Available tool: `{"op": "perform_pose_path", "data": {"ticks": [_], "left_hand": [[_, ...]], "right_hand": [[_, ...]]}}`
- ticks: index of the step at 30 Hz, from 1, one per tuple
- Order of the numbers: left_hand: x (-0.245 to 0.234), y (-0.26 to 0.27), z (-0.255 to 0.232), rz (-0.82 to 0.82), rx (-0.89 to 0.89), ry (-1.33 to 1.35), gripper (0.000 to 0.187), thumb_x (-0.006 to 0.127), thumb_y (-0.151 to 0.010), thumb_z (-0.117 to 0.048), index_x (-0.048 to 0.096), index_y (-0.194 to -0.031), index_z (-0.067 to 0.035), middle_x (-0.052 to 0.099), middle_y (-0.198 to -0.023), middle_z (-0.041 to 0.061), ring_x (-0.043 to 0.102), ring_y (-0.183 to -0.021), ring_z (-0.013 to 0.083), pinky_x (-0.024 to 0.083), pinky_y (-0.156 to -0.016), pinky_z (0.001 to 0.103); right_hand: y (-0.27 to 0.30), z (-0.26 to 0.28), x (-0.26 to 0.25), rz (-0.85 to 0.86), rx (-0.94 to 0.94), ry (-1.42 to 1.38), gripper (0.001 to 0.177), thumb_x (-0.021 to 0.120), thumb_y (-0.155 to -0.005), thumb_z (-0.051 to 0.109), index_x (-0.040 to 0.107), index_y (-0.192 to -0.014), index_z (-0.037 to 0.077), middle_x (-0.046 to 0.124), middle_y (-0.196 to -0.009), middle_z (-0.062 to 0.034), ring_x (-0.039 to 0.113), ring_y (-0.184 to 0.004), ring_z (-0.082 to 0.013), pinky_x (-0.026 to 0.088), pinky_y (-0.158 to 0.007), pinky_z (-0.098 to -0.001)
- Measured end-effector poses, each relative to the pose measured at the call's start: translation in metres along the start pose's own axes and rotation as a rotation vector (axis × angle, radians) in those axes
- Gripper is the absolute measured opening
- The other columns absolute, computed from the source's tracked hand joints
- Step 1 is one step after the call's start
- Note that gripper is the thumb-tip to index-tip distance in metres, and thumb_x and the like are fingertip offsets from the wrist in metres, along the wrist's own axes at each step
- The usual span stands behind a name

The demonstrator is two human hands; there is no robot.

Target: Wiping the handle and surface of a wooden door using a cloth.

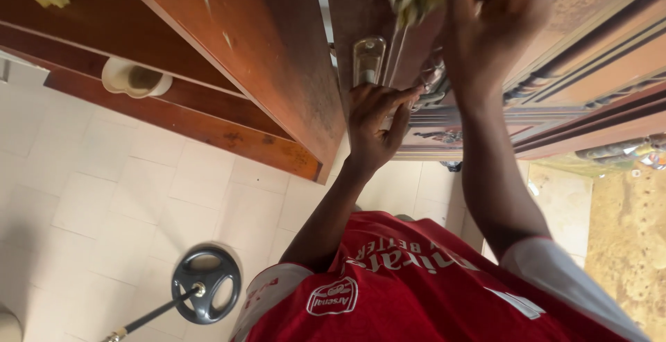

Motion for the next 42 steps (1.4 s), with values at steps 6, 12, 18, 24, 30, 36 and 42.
{"op": "perform_pose_path", "data": {"ticks": [6,12,18,24,30,36,42], "left_hand": [[-0.006,0.001,0.009,0.032,-0.011,0.051,0.021,0.068,-0.103,-0.010,0.070,-0.123,-0.017,0.076,-0.107,-0.003,0.067,-0.097,0.0116,0.044,-0.097,0.029],[-0.026,-0.018,-0.001,0.185,-0.115,0.136,0.029,0.065,-0.108,-0.015,0.064,-0.137,-0.014,0.072,-0.133,0.002,0.070,-0.118,0.0142,0.053,-0.107,0.030],[-0.028,-0.066,-0.017,0.257,-0.127,0.339,0.044,0.055,-0.108,-0.013,0.042,-0.151,-0.013,0.041,-0.160,0.013,0.045,-0.151,0.0319,0.059,-0.117,0.038],[-0.018,-0.076,-0.028,0.096,-0.013,0.337,0.041,0.049,-0.127,-0.025,0.032,-0.164,-0.024,0.035,-0.164,0.000,0.037,-0.153,0.0183,0.045,-0.128,0.035],[-0.002,-0.053,-0.020,0.089,-0.234,0.246,0.049,0.048,-0.117,-0.022,0.037,-0.163,-0.010,0.045,-0.167,0.013,0.050,-0.149,0.0276,0.053,-0.124,0.043],[-0.010,-0.098,-0.048,0.076,0.008,0.165,0.043,0.052,-0.126,-0.023,0.032,-0.163,-0.016,0.035,-0.169,0.006,0.034,-0.154,0.0185,0.035,-0.132,0.031],[0.013,-0.082,-0.029,0.037,-0.031,0.229,0.043,0.053,-0.124,-0.018,0.035,-0.162,-0.010,0.036,-0.169,0.008,0.031,-0.155,0.0205,0.031,-0.133,0.034]], "right_hand": [[-0.005,0.032,0.011,0.061,-0.036,0.190,0.007,0.066,-0.112,-0.001,0.064,-0.112,-0.008,0.054,-0.088,-0.0090,0.046,-0.075,-0.0111,0.033,-0.059,-0.0243],[0.050,0.008,0.001,0.112,0.291,-0.044,0.021,0.060,-0.118,0.016,0.070,-0.118,-0.003,0.068,-0.108,-0.0065,0.061,-0.099,-0.0092,0.048,-0.088,-0.0210],[0.009,-0.021,-0.031,0.157,0.171,0.009,0.039,0.051,-0.124,0.032,0.067,-0.111,-0.001,0.062,-0.086,-0.0049,0.050,-0.069,-0.0110,0.035,-0.060,-0.0217],[-0.032,0.019,-0.019,0.299,-0.063,-0.141,0.045,0.041,-0.122,0.040,0.064,-0.124,0.001,0.068,-0.103,-0.0048,0.069,-0.093,-0.0112,0.056,-0.075,-0.0245],[0.003,0.029,-0.018,0.377,-0.075,-0.015,0.051,0.036,-0.125,0.035,0.061,-0.139,-0.007,0.059,-0.129,-0.0215,0.056,-0.127,-0.0246,0.047,-0.110,-0.0364],[-0.045,0.029,-0.017,0.207,0.392,-0.147,0.030,0.051,-0.115,0.021,0.064,-0.120,-0.006,0.059,-0.092,-0.0138,0.052,-0.071,-0.0223,0.040,-0.065,-0.0349],[-0.044,0.033,-0.010,0.274,-0.124,-0.056,0.027,0.049,-0.125,0.018,0.060,-0.142,0.000,0.058,-0.134,-0.0147,0.058,-0.126,-0.0211,0.047,-0.110,-0.0382]]}}
Point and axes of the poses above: each hand's wrist, its own y-axis away from the middle knuckle, its own x-axis out of the palm, z = x × y, the point moved 1 cm from there along -y, towards the middle knuckle
